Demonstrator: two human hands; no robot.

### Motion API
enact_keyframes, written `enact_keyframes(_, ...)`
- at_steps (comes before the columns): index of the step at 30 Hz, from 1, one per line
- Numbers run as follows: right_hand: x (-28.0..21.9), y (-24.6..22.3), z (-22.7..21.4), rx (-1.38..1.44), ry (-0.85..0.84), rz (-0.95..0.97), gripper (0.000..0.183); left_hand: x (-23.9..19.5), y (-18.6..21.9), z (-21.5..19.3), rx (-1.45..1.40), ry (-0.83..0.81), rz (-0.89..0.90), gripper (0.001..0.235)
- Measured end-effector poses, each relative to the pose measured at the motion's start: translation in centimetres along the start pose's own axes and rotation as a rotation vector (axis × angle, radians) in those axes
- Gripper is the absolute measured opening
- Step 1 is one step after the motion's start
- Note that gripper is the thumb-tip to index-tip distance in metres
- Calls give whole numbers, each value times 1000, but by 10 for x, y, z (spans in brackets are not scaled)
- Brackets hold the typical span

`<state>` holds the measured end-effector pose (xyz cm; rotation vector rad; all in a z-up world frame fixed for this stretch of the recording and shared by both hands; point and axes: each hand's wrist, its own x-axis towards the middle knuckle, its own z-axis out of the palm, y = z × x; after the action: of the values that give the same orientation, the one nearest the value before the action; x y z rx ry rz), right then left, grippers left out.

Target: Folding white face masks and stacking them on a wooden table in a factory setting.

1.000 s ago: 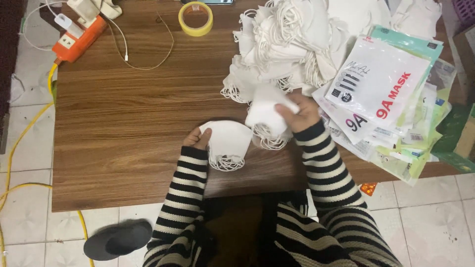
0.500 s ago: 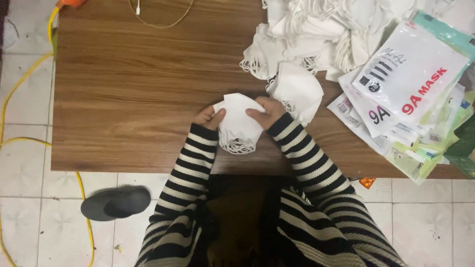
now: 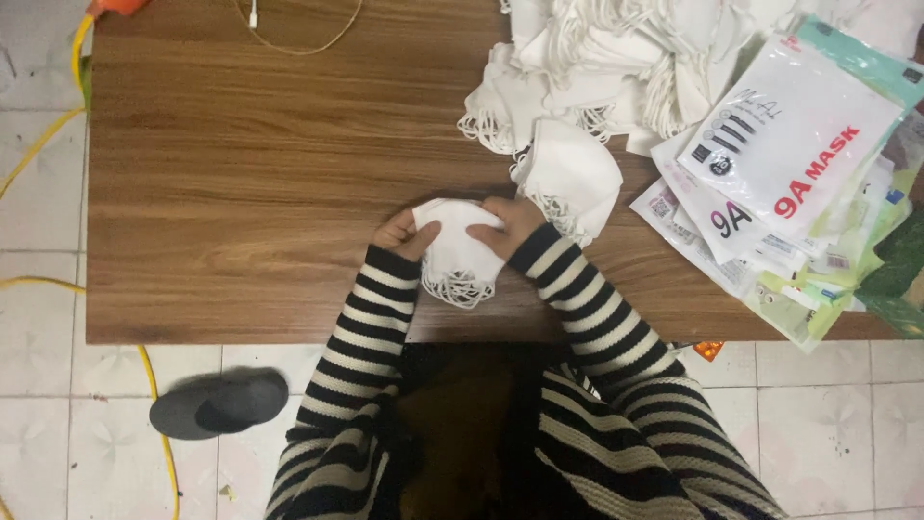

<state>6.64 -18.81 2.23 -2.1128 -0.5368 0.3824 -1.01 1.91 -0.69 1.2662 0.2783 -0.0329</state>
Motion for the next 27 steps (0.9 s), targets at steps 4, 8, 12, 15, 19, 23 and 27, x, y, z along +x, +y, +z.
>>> enact_keyframes(4, -12, -17, -36, -120, 340, -173, 19, -1, 8, 6, -67, 60, 1, 32)
enact_keyframes(8, -7, 1, -104, -542, 422, 84, 43, 5, -3, 4, -44, 94, 55, 32)
enact_keyframes(12, -3, 15, -115, -523, 270, 410, 62, 6, -3, 2, 3, 139, 36, 34)
enact_keyframes(15, 0, 18, -116, -530, 236, 452, 69, 2, -6, 8, -124, 162, 172, 52)
enact_keyframes(19, 0, 17, -117, -569, 217, 469, 71, -11, 26, 14, 36, 168, 268, 66)
enact_keyframes(23, -5, 42, -99, -582, 553, 106, 38, -6, 4, 12, 194, 213, 314, 29)
enact_keyframes(27, -17, 41, -95, -378, 746, -32, 31, 2, -10, 6, 230, 188, 366, 28)
